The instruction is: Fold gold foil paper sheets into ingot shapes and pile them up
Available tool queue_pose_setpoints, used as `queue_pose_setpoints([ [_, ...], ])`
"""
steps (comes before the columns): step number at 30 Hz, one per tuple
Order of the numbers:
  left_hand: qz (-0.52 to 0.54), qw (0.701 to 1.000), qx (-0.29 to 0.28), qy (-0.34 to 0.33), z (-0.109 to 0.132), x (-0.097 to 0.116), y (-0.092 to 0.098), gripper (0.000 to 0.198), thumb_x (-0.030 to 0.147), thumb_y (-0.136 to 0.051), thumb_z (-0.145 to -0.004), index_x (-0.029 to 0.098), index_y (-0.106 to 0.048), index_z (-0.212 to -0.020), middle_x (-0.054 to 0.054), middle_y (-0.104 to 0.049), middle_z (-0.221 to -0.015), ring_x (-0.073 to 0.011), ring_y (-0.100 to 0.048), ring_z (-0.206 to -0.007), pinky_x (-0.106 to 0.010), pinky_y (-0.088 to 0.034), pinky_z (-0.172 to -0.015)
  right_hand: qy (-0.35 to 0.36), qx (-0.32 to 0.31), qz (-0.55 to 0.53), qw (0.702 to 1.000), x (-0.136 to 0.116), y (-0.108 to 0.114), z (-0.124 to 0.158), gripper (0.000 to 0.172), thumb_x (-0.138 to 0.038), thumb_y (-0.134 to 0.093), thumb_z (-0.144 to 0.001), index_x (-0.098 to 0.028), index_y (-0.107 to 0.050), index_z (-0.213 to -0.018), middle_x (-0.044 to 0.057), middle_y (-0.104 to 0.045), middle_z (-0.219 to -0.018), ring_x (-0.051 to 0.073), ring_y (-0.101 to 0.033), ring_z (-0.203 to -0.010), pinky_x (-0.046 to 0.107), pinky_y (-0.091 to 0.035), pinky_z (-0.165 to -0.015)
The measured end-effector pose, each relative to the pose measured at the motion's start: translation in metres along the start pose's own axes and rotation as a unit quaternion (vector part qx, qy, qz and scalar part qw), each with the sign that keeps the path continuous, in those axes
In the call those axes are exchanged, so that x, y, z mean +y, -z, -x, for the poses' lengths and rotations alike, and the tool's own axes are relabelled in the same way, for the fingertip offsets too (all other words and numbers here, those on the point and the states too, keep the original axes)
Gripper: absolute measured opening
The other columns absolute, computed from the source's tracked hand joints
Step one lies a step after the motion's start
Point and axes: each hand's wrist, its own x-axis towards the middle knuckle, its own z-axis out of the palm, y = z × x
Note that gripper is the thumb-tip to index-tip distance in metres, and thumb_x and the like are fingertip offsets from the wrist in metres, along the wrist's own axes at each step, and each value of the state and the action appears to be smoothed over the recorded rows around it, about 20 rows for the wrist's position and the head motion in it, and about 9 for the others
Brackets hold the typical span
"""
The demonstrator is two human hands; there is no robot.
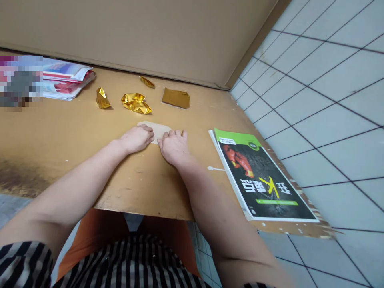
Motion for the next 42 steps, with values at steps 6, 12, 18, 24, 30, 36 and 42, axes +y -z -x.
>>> queue_pose_setpoints([
  [6,-0.01,0.999,-0.037,0.025,0.0,0.003,0.005,0.033,0.03,-0.037,-0.099,0.014,-0.065,-0.105,-0.013,-0.067,-0.116,-0.0242,-0.061,-0.112,-0.036,-0.047,-0.1,-0.011,0.002,-0.01,1.0,0.002,-0.003,-0.002,0.047,-0.031,-0.032,-0.099,-0.005,-0.059,-0.127,0.025,-0.06,-0.128,0.033,-0.05,-0.122,0.053,-0.026,-0.107],
  [12,-0.001,1.0,-0.017,0.027,-0.001,0.003,0.004,0.037,0.032,-0.036,-0.099,0.011,-0.064,-0.112,-0.016,-0.067,-0.116,-0.0269,-0.059,-0.116,-0.04,-0.044,-0.104,-0.002,-0.012,-0.033,0.999,0.009,-0.002,-0.004,0.045,-0.03,-0.029,-0.1,-0.01,-0.058,-0.128,0.021,-0.058,-0.13,0.031,-0.048,-0.124,0.052,-0.029,-0.105],
  [18,0.045,0.995,-0.073,0.056,-0.003,0.003,-0.008,0.055,0.043,-0.032,-0.1,0.009,-0.045,-0.141,-0.018,-0.041,-0.152,-0.0281,-0.034,-0.143,-0.042,-0.028,-0.117,0.013,0.011,-0.065,0.998,0.011,-0.007,-0.005,0.044,-0.031,-0.031,-0.1,-0.011,-0.061,-0.124,0.021,-0.058,-0.131,0.032,-0.048,-0.126,0.054,-0.027,-0.109],
  [24,0.067,0.995,-0.065,0.045,-0.003,-0.003,-0.014,0.059,0.048,-0.031,-0.099,0.013,-0.039,-0.146,-0.016,-0.039,-0.154,-0.026,-0.033,-0.144,-0.04,-0.026,-0.118,0.132,0.042,-0.176,0.975,0.019,-0.027,-0.017,0.05,-0.027,-0.027,-0.099,-0.011,-0.044,-0.143,0.016,-0.046,-0.15,0.026,-0.038,-0.14,0.048,-0.026,-0.116],
  [30,0.067,0.993,-0.078,0.057,0.0,-0.004,-0.008,0.058,0.052,-0.032,-0.099,0.017,-0.043,-0.145,-0.012,-0.04,-0.155,-0.0251,-0.034,-0.144,-0.037,-0.027,-0.117,0.138,-0.014,-0.206,0.969,0.031,-0.03,-0.023,0.056,-0.037,-0.027,-0.1,-0.01,-0.04,-0.147,0.016,-0.037,-0.156,0.025,-0.03,-0.146,0.045,-0.023,-0.12],
  [36,0.029,0.99,-0.092,0.102,0.004,-0.011,0.008,0.049,0.046,-0.038,-0.097,0.015,-0.056,-0.13,-0.012,-0.053,-0.144,-0.0252,-0.048,-0.134,-0.033,-0.037,-0.111,0.089,-0.063,-0.183,0.977,0.043,-0.019,-0.018,0.055,-0.033,-0.033,-0.099,-0.012,-0.038,-0.149,0.013,-0.03,-0.159,0.024,-0.026,-0.148,0.044,-0.022,-0.121],
  [42,0.015,0.987,-0.098,0.123,0.01,-0.027,0.017,0.042,0.049,-0.045,-0.093,0.021,-0.064,-0.118,-0.006,-0.063,-0.132,-0.0249,-0.057,-0.123,-0.031,-0.044,-0.101,0.078,-0.072,-0.175,0.979,0.063,-0.016,-0.018,0.058,-0.039,-0.049,-0.093,-0.019,-0.044,-0.147,0.01,-0.035,-0.158,0.025,-0.032,-0.146,0.044,-0.026,-0.12],
])
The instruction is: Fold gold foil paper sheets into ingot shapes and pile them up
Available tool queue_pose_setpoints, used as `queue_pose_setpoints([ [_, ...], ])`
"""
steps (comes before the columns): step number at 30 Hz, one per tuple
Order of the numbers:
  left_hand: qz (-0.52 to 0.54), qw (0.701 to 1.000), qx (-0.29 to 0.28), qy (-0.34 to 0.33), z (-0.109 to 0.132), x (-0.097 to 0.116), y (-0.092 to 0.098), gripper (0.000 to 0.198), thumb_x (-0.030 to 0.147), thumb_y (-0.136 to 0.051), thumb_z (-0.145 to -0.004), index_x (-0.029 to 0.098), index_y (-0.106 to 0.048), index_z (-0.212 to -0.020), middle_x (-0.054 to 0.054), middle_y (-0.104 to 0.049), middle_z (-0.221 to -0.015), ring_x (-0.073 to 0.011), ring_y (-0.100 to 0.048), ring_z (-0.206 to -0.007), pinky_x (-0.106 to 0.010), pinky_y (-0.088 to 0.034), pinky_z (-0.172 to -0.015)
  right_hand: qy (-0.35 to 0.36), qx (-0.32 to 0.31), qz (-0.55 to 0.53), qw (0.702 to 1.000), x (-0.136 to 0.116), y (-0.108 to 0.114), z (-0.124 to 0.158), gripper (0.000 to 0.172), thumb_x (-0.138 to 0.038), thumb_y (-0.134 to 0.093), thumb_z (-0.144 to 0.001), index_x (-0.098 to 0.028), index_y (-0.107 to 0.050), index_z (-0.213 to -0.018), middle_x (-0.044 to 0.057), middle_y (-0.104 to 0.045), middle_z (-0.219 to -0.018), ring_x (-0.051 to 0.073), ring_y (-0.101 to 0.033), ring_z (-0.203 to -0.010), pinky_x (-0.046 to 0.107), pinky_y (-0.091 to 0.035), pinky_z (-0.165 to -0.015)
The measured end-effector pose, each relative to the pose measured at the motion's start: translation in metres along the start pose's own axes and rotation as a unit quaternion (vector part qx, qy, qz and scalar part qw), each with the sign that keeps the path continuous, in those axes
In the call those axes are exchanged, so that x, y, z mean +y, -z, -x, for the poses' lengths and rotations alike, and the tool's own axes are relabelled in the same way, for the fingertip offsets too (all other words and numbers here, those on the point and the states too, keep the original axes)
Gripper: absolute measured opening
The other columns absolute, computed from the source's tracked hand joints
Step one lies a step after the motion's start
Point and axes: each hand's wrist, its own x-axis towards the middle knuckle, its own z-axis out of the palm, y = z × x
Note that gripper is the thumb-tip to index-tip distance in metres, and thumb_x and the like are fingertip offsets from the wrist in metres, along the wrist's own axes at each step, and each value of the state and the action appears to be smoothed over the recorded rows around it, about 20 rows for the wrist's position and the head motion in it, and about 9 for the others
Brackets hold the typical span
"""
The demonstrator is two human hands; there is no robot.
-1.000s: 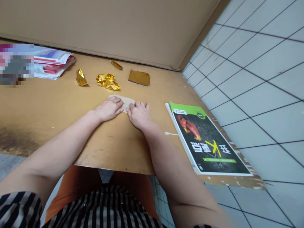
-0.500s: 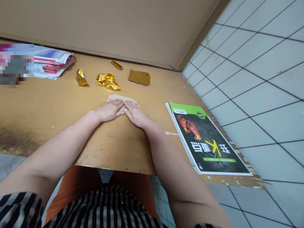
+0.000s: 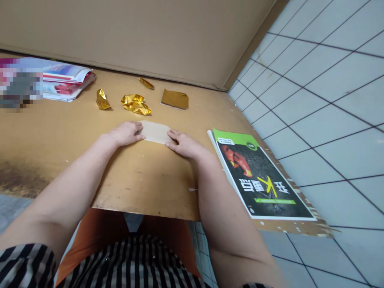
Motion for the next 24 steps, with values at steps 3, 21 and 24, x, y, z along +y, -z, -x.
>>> queue_pose_setpoints([
  [3,0.01,1.0,-0.014,0.012,0.0011,-0.0047,0.0023,0.044,0.053,-0.05,-0.089,0.023,-0.066,-0.116,-0.005,-0.062,-0.135,-0.0253,-0.058,-0.122,-0.03,-0.045,-0.099,-0.001,-0.007,-0.004,1.0,0.0067,0.0027,0.0007,0.061,-0.04,-0.055,-0.089,-0.017,-0.046,-0.145,0.011,-0.037,-0.157,0.026,-0.033,-0.145,0.043,-0.027,-0.12],
  [21,0.017,1.0,-0.003,-0.007,0.0033,-0.0058,0.0042,0.046,0.058,-0.052,-0.085,0.023,-0.066,-0.112,-0.004,-0.066,-0.127,-0.0245,-0.059,-0.12,-0.029,-0.046,-0.095,0.0,0.012,0.017,1.0,0.004,0.0044,0.0029,0.056,-0.039,-0.057,-0.089,-0.018,-0.052,-0.141,0.011,-0.042,-0.154,0.028,-0.04,-0.141,0.042,-0.032,-0.117],
  [24,0.02,1.0,0.0,-0.009,0.0035,-0.0054,0.0046,0.044,0.057,-0.052,-0.085,0.024,-0.067,-0.11,-0.004,-0.068,-0.122,-0.0249,-0.06,-0.118,-0.029,-0.047,-0.093,0.004,0.018,0.019,1.0,0.0052,0.0033,0.0022,0.055,-0.041,-0.056,-0.09,-0.02,-0.053,-0.14,0.01,-0.045,-0.152,0.028,-0.041,-0.14,0.043,-0.034,-0.116],
])
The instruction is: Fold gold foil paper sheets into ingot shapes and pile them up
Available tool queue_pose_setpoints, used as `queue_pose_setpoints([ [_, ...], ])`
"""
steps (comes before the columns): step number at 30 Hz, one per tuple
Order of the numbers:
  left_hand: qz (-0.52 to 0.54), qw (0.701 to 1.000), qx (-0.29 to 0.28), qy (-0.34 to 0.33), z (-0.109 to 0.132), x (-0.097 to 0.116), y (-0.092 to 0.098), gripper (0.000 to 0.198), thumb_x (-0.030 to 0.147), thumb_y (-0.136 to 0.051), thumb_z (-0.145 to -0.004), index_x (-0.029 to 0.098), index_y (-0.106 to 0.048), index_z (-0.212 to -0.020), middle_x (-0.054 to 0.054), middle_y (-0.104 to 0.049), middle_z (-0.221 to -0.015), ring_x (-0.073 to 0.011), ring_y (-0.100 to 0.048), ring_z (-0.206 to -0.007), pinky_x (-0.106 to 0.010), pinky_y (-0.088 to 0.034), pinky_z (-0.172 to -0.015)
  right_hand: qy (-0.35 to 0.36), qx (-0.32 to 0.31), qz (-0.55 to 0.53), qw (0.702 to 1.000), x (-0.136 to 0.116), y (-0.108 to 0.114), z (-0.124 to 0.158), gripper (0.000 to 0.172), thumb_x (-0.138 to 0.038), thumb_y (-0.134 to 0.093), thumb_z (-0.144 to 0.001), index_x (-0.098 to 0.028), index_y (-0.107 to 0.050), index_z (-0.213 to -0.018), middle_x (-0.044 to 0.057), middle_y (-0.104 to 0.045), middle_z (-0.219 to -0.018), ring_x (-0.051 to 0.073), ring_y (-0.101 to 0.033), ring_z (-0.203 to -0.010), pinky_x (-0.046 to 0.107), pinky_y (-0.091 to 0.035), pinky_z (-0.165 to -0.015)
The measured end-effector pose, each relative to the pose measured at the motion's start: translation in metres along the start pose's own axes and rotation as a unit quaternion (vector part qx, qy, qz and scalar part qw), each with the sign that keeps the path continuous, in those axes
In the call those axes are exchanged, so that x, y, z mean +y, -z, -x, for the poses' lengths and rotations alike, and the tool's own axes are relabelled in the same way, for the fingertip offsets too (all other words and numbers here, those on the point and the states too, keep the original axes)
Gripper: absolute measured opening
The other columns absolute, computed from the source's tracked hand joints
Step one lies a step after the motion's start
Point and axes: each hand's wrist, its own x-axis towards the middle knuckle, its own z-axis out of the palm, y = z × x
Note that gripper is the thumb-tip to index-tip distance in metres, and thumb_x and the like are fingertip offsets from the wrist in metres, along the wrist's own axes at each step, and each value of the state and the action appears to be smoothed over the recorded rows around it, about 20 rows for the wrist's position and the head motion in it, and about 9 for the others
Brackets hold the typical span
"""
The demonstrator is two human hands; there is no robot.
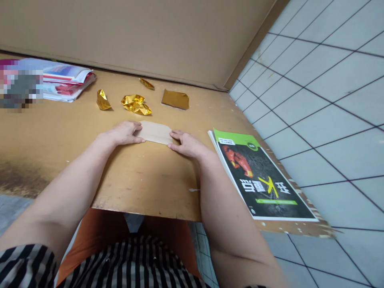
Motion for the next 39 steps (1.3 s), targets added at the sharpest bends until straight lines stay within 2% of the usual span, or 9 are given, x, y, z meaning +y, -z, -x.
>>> queue_pose_setpoints([
  [5,0.006,0.999,-0.019,0.028,0.001,0.004,0.003,0.043,0.056,-0.054,-0.085,0.022,-0.067,-0.108,-0.006,-0.067,-0.124,-0.0264,-0.06,-0.118,-0.031,-0.046,-0.094,-0.009,-0.003,0.001,1.0,-0.001,0.0,-0.001,0.055,-0.039,-0.055,-0.091,-0.017,-0.052,-0.141,0.013,-0.043,-0.153,0.03,-0.041,-0.14,0.045,-0.034,-0.115],
  [10,0.0,1.0,-0.014,0.02,0.001,0.005,0.003,0.04,0.054,-0.053,-0.086,0.022,-0.066,-0.106,-0.007,-0.068,-0.123,-0.0259,-0.061,-0.116,-0.031,-0.047,-0.093,-0.009,-0.005,0.001,1.0,-0.004,0.001,0.0,0.054,-0.038,-0.053,-0.091,-0.017,-0.052,-0.141,0.012,-0.044,-0.152,0.03,-0.041,-0.141,0.045,-0.034,-0.115],
  [13,-0.001,1.0,-0.006,0.014,-0.001,0.001,-0.002,0.042,0.054,-0.052,-0.086,0.022,-0.066,-0.107,-0.007,-0.067,-0.123,-0.0264,-0.06,-0.117,-0.032,-0.046,-0.095,-0.019,-0.007,0.006,1.0,-0.007,0.002,0.001,0.053,-0.035,-0.051,-0.092,-0.013,-0.052,-0.14,0.015,-0.044,-0.152,0.031,-0.041,-0.14,0.045,-0.033,-0.115],
  [20,0.0,0.999,0.034,-0.009,-0.007,-0.012,-0.016,0.044,0.058,-0.046,-0.091,0.024,-0.067,-0.111,-0.004,-0.069,-0.12,-0.0235,-0.061,-0.115,-0.029,-0.044,-0.095,-0.018,-0.005,0.018,1.0,-0.012,0.004,0.001,0.041,-0.031,-0.044,-0.096,-0.017,-0.061,-0.13,0.012,-0.051,-0.148,0.029,-0.046,-0.137,0.046,-0.036,-0.113],
  [24,0.004,0.999,0.046,0.012,-0.008,-0.009,-0.017,0.047,0.057,-0.039,-0.095,0.025,-0.068,-0.112,-0.004,-0.07,-0.12,-0.0224,-0.061,-0.116,-0.029,-0.044,-0.097,-0.008,0.0,0.006,1.0,-0.011,0.004,0.002,0.045,-0.038,-0.042,-0.097,-0.016,-0.06,-0.132,0.014,-0.051,-0.147,0.03,-0.046,-0.136,0.046,-0.035,-0.113],
  [29,0.017,0.998,0.061,0.021,-0.006,-0.003,-0.016,0.048,0.056,-0.035,-0.097,0.027,-0.069,-0.112,-0.003,-0.071,-0.117,-0.0216,-0.063,-0.112,-0.03,-0.046,-0.095,0.004,0.015,-0.018,1.0,-0.005,0.001,0.0,0.049,-0.046,-0.058,-0.088,-0.022,-0.062,-0.13,0.01,-0.056,-0.143,0.03,-0.05,-0.133,0.044,-0.037,-0.111],
  [33,0.022,0.997,0.07,0.036,-0.006,-0.003,-0.016,0.048,0.057,-0.033,-0.097,0.028,-0.07,-0.111,-0.003,-0.072,-0.115,-0.0215,-0.064,-0.111,-0.029,-0.047,-0.093,-0.004,0.047,-0.055,0.997,-0.002,-0.005,-0.005,0.038,-0.042,-0.046,-0.095,-0.022,-0.071,-0.116,0.008,-0.067,-0.129,0.026,-0.06,-0.121,0.037,-0.043,-0.103],
  [39,0.031,0.993,0.089,0.068,-0.008,-0.004,-0.019,0.044,0.054,-0.038,-0.096,0.028,-0.072,-0.108,-0.003,-0.074,-0.109,-0.0213,-0.065,-0.107,-0.029,-0.049,-0.089,-0.094,0.106,-0.061,0.988,-0.005,-0.014,-0.011,0.041,-0.042,-0.04,-0.098,-0.021,-0.076,-0.101,0.008,-0.076,-0.103,0.022,-0.068,-0.097,0.031,-0.048,-0.086],
])
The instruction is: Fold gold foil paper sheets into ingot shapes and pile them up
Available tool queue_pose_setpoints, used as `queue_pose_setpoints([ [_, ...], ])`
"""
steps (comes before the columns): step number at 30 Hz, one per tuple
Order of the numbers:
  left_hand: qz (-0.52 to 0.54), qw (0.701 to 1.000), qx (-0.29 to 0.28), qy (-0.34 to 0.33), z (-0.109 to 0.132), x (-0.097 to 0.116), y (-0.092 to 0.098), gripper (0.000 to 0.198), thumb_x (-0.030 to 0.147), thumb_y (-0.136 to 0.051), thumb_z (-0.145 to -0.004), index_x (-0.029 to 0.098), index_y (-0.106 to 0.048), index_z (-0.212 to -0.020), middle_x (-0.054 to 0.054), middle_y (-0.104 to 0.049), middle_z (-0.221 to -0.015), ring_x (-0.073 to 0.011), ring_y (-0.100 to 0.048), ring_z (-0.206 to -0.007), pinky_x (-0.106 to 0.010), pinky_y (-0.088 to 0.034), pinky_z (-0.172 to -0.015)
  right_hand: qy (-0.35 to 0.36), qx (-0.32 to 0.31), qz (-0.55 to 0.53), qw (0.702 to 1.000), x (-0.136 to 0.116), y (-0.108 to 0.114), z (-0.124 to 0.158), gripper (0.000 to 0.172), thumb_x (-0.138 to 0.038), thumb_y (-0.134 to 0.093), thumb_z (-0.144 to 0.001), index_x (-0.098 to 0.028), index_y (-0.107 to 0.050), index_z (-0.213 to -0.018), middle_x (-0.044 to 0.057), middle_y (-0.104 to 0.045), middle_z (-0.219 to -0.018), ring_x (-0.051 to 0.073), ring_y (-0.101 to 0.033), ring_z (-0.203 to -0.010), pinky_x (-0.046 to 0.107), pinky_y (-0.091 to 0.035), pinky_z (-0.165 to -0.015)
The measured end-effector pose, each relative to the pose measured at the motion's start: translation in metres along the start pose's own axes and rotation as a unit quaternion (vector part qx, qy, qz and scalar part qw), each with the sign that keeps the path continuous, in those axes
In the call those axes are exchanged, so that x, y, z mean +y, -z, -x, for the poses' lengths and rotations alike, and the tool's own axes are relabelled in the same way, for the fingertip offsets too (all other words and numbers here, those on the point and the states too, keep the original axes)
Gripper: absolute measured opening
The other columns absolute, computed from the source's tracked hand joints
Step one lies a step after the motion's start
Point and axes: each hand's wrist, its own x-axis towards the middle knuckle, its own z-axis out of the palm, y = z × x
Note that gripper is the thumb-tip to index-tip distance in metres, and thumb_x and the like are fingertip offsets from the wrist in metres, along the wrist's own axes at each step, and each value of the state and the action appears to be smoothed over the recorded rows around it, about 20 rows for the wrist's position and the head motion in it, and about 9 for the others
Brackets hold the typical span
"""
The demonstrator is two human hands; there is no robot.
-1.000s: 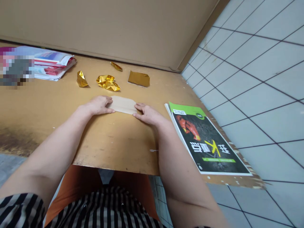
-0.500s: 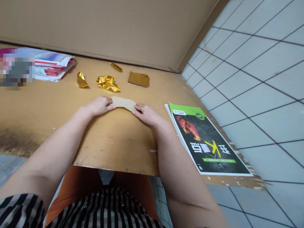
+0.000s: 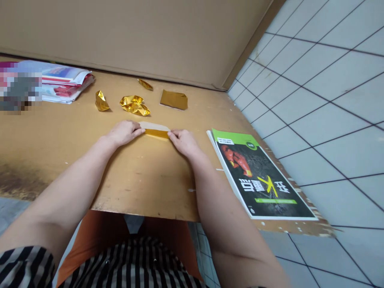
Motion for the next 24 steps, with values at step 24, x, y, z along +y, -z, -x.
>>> queue_pose_setpoints([
  [24,0.036,0.992,0.104,0.062,-0.01,0.004,-0.01,0.034,0.02,-0.06,-0.081,0.021,-0.067,-0.114,-0.006,-0.071,-0.115,-0.0256,-0.063,-0.11,-0.037,-0.05,-0.096,-0.049,0.08,0.01,0.996,-0.016,-0.005,-0.005,0.024,-0.02,-0.056,-0.087,-0.021,-0.07,-0.107,0.01,-0.071,-0.113,0.027,-0.058,-0.108,0.041,-0.044,-0.092],
])
